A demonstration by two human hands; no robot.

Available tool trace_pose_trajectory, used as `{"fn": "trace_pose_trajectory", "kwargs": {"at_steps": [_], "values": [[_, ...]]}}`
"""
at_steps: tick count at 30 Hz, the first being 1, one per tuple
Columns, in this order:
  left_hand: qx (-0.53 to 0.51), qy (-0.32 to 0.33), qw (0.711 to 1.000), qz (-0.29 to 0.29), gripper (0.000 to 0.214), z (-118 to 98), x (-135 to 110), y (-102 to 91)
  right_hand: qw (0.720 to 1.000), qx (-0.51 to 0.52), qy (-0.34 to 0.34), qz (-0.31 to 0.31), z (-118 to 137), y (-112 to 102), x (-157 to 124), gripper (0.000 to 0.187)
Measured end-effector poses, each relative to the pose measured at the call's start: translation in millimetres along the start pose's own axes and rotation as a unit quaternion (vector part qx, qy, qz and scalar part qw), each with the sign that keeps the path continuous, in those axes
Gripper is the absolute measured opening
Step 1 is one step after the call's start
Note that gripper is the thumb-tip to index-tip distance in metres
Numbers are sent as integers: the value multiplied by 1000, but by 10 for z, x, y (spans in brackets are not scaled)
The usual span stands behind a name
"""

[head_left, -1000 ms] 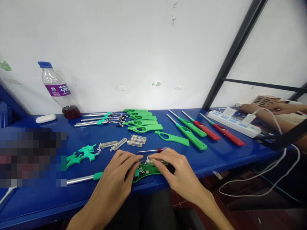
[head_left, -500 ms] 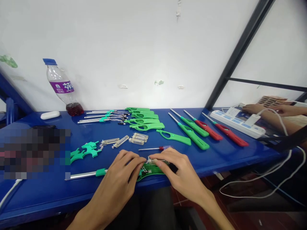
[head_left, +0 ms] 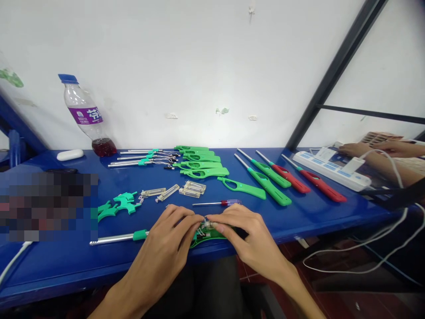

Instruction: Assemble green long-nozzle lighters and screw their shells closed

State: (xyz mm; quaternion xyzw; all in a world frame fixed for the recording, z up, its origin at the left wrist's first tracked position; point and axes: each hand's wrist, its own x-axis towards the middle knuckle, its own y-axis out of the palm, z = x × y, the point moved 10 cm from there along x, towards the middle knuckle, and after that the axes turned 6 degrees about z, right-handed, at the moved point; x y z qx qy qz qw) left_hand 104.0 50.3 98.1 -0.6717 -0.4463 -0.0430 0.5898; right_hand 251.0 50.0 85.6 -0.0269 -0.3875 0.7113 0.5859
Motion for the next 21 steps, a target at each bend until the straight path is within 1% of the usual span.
{"fn": "trace_pose_trajectory", "kwargs": {"at_steps": [2,4,7,13,21], "values": [[1,-1,1000,0,21,8,3,-1,1000,14,5,-19,3,-47,1,25],[4,0,1000,3,20,11,4,6,1000,17,4,-24,14,-62,5,25],[6,3,1000,10,19,10,-3,23,1000,7,0,-13,22,-37,9,26],[11,-3,1000,21,20,21,-10,51,1000,-2,3,-11,7,-27,1,26],[7,9,1000,11,21,-25,-7,32,1000,-22,-16,4,24,-12,-5,24]]}}
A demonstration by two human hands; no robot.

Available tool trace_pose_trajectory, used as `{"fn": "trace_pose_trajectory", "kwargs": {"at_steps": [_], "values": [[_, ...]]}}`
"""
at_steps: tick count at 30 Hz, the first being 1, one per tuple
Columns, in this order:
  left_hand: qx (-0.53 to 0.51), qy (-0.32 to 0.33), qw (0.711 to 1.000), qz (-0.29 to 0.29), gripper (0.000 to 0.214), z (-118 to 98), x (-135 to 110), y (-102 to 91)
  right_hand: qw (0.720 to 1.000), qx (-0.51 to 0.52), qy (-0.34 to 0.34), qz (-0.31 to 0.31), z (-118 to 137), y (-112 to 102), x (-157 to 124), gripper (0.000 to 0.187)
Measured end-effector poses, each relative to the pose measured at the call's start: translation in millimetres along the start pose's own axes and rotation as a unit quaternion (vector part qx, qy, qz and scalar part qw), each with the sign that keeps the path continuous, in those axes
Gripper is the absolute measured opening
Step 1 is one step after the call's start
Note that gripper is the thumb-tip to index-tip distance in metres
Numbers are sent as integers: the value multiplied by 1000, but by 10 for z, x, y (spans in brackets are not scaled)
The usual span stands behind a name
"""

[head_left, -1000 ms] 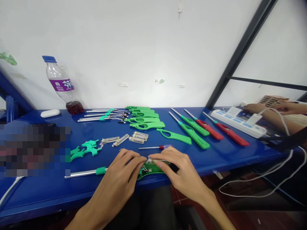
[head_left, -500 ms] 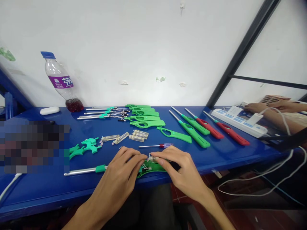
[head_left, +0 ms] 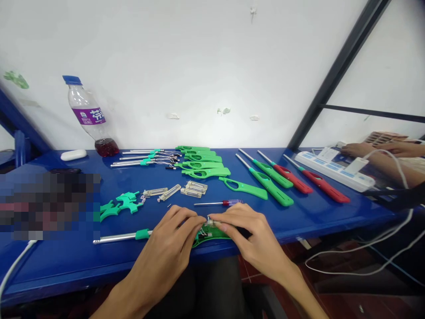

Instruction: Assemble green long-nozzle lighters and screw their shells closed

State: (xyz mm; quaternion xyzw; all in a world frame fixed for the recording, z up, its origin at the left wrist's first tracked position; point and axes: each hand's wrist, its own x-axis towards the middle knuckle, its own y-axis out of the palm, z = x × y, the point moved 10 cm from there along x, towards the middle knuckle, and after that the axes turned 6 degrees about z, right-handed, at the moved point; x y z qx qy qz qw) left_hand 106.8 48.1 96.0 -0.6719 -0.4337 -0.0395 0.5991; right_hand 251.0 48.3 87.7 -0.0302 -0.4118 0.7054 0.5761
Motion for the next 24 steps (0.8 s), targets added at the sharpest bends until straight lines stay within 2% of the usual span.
{"fn": "trace_pose_trajectory", "kwargs": {"at_steps": [8,15,24], "values": [[-10,3,1000,-8,21,0,-3,-29,1000,2,-11,-3,19,9,0,29],[-20,-49,999,-12,11,123,-1,-15,1000,-6,-10,-26,37,-36,-12,33],[11,-9,1000,10,12,-4,23,19,997,-28,-71,-25,75,0,-49,43]]}}
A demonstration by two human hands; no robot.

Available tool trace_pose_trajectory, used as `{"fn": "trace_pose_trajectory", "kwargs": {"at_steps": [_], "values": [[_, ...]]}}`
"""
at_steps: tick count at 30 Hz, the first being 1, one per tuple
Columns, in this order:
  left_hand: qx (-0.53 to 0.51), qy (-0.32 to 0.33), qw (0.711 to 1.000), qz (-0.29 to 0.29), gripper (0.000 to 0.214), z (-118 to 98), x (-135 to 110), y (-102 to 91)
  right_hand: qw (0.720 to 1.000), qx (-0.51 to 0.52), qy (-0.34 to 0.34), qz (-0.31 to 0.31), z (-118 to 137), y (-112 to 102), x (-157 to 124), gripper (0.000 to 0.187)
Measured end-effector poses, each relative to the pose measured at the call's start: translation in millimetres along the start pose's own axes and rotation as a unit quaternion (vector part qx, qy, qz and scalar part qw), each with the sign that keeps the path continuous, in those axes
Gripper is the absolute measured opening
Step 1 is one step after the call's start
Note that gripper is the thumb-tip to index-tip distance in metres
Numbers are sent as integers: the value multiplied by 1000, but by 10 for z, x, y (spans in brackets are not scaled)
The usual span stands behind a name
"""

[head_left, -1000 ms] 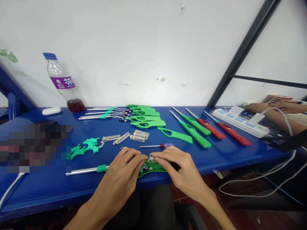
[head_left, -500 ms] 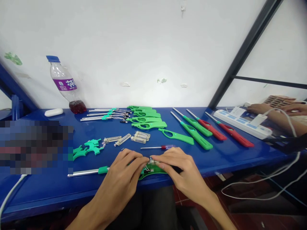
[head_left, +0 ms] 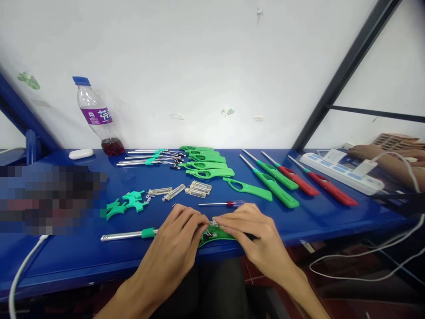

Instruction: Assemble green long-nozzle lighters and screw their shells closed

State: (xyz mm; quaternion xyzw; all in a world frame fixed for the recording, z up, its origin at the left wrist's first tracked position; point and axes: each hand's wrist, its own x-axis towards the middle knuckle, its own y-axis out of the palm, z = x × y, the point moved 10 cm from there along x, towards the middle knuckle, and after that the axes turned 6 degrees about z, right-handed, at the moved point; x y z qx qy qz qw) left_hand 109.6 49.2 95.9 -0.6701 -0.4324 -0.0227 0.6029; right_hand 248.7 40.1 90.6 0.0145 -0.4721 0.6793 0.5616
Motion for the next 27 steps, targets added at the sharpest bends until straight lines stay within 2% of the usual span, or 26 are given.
{"fn": "trace_pose_trajectory", "kwargs": {"at_steps": [9,16,27], "values": [[8,15,1000,-6,13,-27,-23,-16,999,-20,-29,-9,72,5,-6,48],[-25,-53,998,-26,7,129,-31,-47,1000,-1,-11,-22,46,-63,12,40],[-36,-24,999,-13,12,37,-12,-16,999,-7,-42,-12,65,-7,-15,51]]}}
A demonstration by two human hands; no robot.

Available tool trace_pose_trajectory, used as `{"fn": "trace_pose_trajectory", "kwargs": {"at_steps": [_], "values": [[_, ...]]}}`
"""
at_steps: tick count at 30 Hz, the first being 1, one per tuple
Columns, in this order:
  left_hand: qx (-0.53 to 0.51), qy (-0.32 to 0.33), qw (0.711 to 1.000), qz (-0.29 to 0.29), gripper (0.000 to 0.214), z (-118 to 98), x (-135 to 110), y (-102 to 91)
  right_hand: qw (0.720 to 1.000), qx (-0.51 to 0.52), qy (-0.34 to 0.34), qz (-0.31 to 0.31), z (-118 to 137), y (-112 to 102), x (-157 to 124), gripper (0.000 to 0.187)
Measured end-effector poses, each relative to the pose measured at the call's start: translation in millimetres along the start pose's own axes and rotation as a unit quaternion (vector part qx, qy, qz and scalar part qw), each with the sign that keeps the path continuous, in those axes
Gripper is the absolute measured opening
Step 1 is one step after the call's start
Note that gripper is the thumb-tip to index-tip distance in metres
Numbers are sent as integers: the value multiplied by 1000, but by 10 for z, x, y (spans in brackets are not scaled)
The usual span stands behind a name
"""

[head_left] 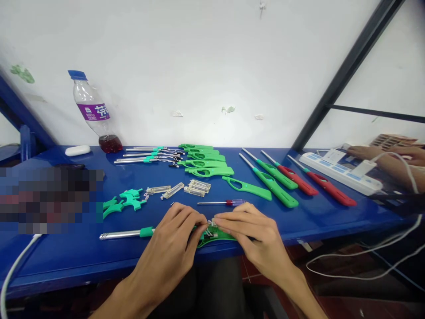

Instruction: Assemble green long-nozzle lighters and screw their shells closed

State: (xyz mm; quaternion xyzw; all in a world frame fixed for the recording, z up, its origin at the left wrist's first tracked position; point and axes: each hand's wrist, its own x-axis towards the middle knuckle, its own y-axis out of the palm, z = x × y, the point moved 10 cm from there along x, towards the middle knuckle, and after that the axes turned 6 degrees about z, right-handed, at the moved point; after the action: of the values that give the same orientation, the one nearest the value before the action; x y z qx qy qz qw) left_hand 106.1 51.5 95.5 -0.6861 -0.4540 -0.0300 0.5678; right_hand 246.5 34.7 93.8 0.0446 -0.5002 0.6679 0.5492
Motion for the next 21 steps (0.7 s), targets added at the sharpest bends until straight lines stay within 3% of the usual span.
{"fn": "trace_pose_trajectory", "kwargs": {"at_steps": [10,15,21], "values": [[4,13,1000,-12,13,-19,-22,-33,999,-38,-23,-9,51,6,-14,40],[-29,-25,999,0,12,56,-6,-42,999,-30,-8,-40,54,-77,3,30],[3,-40,999,3,26,65,-33,-262,997,-31,49,-59,-54,-126,-21,27]]}}
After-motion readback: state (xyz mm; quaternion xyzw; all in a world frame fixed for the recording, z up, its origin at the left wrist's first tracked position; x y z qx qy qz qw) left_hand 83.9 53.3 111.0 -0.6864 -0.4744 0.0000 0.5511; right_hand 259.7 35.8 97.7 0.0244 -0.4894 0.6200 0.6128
